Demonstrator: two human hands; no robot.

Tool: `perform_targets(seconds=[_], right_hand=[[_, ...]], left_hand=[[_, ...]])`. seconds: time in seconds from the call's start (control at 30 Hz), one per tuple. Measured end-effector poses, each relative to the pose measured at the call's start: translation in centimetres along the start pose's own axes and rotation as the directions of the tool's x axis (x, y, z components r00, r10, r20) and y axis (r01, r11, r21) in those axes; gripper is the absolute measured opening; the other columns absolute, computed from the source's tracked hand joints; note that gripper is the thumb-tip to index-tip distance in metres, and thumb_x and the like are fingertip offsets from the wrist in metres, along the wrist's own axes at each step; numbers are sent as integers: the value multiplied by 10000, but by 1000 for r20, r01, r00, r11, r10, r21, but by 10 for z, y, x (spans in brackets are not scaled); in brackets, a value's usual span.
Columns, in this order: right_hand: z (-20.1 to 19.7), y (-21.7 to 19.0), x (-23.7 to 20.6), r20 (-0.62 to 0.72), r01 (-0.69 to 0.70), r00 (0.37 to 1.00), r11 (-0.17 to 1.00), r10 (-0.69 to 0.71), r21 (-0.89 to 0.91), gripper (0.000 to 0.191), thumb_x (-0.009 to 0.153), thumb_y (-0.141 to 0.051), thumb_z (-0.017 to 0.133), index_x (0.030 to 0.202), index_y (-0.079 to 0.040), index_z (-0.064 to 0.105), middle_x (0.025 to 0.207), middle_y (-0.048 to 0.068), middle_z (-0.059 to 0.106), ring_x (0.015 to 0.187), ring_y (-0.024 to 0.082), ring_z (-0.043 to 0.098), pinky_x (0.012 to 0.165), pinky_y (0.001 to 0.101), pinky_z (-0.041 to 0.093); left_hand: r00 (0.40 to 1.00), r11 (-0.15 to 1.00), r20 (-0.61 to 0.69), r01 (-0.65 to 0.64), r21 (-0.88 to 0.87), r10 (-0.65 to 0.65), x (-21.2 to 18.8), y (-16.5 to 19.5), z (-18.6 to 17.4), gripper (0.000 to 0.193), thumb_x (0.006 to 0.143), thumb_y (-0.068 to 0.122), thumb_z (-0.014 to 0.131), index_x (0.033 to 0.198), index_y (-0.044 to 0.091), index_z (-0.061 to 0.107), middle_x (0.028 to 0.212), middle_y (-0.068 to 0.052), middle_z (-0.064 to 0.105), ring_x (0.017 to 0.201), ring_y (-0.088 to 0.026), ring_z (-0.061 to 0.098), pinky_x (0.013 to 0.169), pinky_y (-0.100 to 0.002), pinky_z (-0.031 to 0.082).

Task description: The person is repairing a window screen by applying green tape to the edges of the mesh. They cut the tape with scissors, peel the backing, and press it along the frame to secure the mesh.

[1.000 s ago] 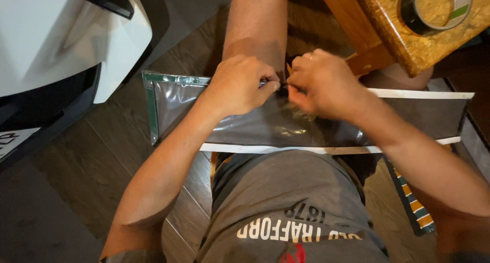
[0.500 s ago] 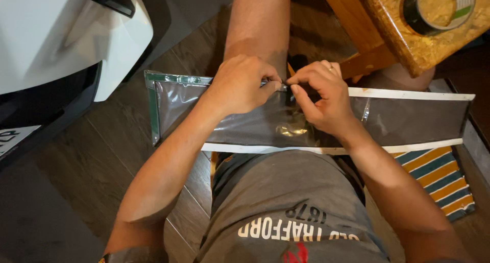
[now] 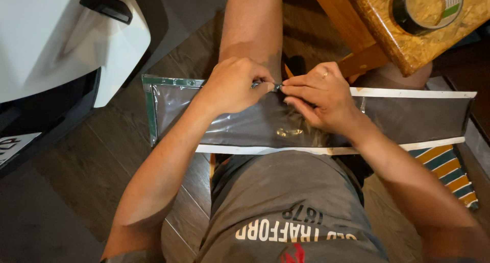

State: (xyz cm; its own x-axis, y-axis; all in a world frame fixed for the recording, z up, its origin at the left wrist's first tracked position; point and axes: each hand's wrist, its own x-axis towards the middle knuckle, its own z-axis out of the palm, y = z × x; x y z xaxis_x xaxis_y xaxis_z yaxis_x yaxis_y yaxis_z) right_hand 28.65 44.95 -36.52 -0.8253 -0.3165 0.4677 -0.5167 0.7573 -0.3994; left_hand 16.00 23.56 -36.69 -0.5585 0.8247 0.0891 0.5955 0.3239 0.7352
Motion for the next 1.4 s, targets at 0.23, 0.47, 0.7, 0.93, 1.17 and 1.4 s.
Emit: perform_targets(seconds=[0.23, 0.47, 0.7, 0.93, 1.17, 1.4], right_hand=[[-25, -18, 3, -14, -346, 938, 938, 346, -10, 505, 769, -384, 934, 1109, -62, 746, 1091, 82, 737, 974, 285, 624, 893, 388, 460], [3, 12, 17, 365, -728, 660, 679, 656, 97, 350, 790, -383, 883, 845, -51, 791, 628, 117, 675, 541, 153, 566, 535, 328, 433], [-3, 16, 15, 428, -700, 701, 663, 570, 264, 168, 874, -199, 791, 944, -46, 798, 683, 50, 700, 553, 90, 538, 485, 281, 390], [-5, 18, 5, 422, -605, 785, 708, 454, 363, 201, 941, -124, 700, 1112, -50, 775, 821, 40, 739, 678, 84, 646, 600, 262, 486], [-4, 9, -2, 228, -397, 913, 865, 339, 307, 259, 950, -128, 735, 1205, -104, 773, 814, 23, 755, 676, 137, 627, 844, 324, 456], [-11, 7, 0, 198, -310, 942, 927, 269, 213, 184, 1045, -172, 640, 1133, -91, 780, 904, 58, 756, 779, 201, 663, 895, 365, 482]], left_hand=[[1000, 1000, 6, -19, 24, 19, 2, -1, 1, 111, 858, 196, 751, 907, 108, 798, 838, -117, 755, 800, -314, 725, 709, -447, 550], [999, 999, 7, -36, 17, 35, -4, 8, -8, 121, 867, 193, 745, 892, 84, 791, 826, -113, 761, 779, -313, 724, 692, -444, 546], [1000, 1000, 22, -2, -26, 2, -7, 8, -11, 138, 873, 215, 753, 900, 87, 797, 828, -116, 768, 759, -289, 743, 687, -414, 556], [999, 998, 4, -52, -36, 52, -10, 0, -9, 133, 879, 201, 754, 920, 84, 803, 837, -113, 770, 769, -288, 745, 701, -401, 563], [999, 998, 32, 6, -68, -4, -10, -1, -11, 128, 875, 204, 757, 947, 109, 804, 841, -100, 772, 755, -259, 745, 685, -385, 560], [997, 999, 78, 30, -28, -28, -4, 9, -22, 112, 875, 197, 751, 943, 130, 809, 817, -76, 774, 718, -243, 736, 680, -377, 553]])
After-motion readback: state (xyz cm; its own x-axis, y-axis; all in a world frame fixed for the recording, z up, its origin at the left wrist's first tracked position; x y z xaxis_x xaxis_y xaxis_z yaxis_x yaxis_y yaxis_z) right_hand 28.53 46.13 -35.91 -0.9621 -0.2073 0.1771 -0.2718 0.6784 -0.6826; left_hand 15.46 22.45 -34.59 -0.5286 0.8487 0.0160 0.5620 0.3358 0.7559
